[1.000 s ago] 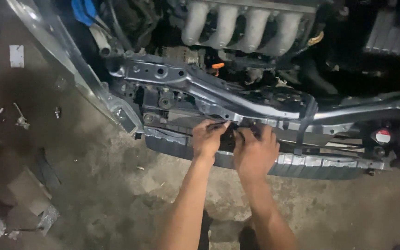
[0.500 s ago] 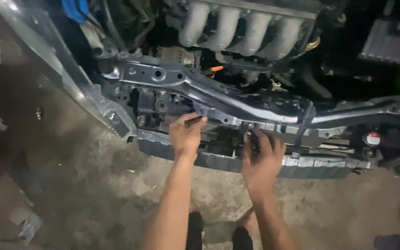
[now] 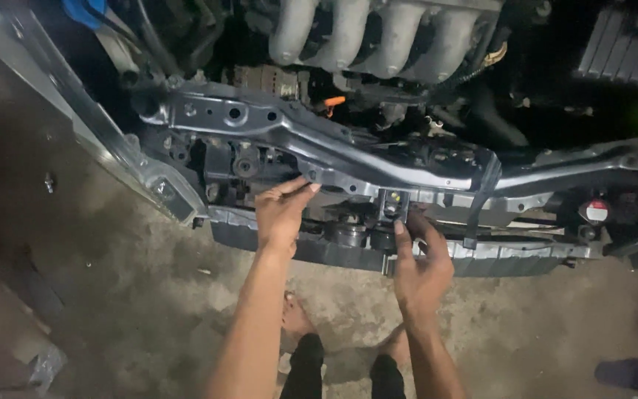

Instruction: The person works on the engine bay of a Honda car, connecting various electrical connectors and wiring harnesses by hand. They move from the center of the engine bay to the front radiator support area and then to the driver's side headlight area to secure connections.

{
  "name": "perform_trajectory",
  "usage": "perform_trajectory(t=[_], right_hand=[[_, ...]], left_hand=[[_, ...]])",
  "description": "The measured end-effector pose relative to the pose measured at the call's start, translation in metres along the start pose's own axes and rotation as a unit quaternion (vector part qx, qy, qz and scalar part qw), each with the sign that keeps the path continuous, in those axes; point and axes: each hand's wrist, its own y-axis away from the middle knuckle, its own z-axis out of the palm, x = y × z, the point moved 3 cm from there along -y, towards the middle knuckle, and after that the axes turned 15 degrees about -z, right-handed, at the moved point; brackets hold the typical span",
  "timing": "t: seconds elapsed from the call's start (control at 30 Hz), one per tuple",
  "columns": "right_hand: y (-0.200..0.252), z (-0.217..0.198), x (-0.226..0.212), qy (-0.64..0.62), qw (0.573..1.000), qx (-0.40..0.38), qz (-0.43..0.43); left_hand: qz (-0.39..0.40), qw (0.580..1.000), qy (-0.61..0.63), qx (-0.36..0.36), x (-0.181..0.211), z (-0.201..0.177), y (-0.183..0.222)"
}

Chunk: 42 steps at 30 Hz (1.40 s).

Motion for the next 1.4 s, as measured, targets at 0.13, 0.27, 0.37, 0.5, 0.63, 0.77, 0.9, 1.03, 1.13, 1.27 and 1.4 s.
perform_trajectory(t=[0.13,0.27,0.37,0.5,0.63,0.77,0.9,1.03,1.13,1.27,1.4], right_hand=[[-0.010,0.001,-0.006,-0.005,1.000,0.000,0.007],[-0.019,0.010,-0.015,0.073,0.996,-0.047,0.027],[-0.018,0.015,-0.001,0.012,0.995,-0.055,0.079],[-0.019,0.013,0.003,0.001,0.991,-0.070,0.117],[-0.031,0.009,-0.009,0.015,0.984,-0.117,0.132],[-0.035,0.000,-0.023,0.069,0.980,-0.152,0.105],[-0.047,-0.023,-0.052,0.138,0.976,-0.154,0.066],[-0.090,-0.032,-0.060,0.154,0.975,-0.109,-0.116],[-0.137,-0.014,-0.061,0.237,0.930,-0.128,-0.249],[-0.185,0.006,-0.059,0.422,0.807,-0.344,-0.231],[-0.207,0.039,-0.063,0.327,0.821,-0.397,-0.246]], left_hand=[[-0.009,1.000,-0.013,0.021,-0.001,-0.001,0.004],[0.103,0.991,-0.082,0.032,0.008,0.012,0.076],[0.290,0.928,-0.197,0.125,-0.037,0.029,0.062],[0.339,0.909,-0.231,0.067,-0.036,0.052,0.065],[0.285,0.889,-0.359,0.005,-0.028,0.048,0.072],[0.392,0.871,-0.298,0.001,-0.001,0.034,0.100],[0.472,0.827,-0.304,0.046,0.044,0.013,0.085],[0.609,0.725,-0.299,0.116,0.114,0.019,0.046],[0.620,0.692,-0.352,0.111,0.127,0.036,0.012],[0.636,0.624,-0.391,0.233,0.112,0.050,-0.007],[0.652,0.571,-0.418,0.273,0.108,0.055,-0.026]])
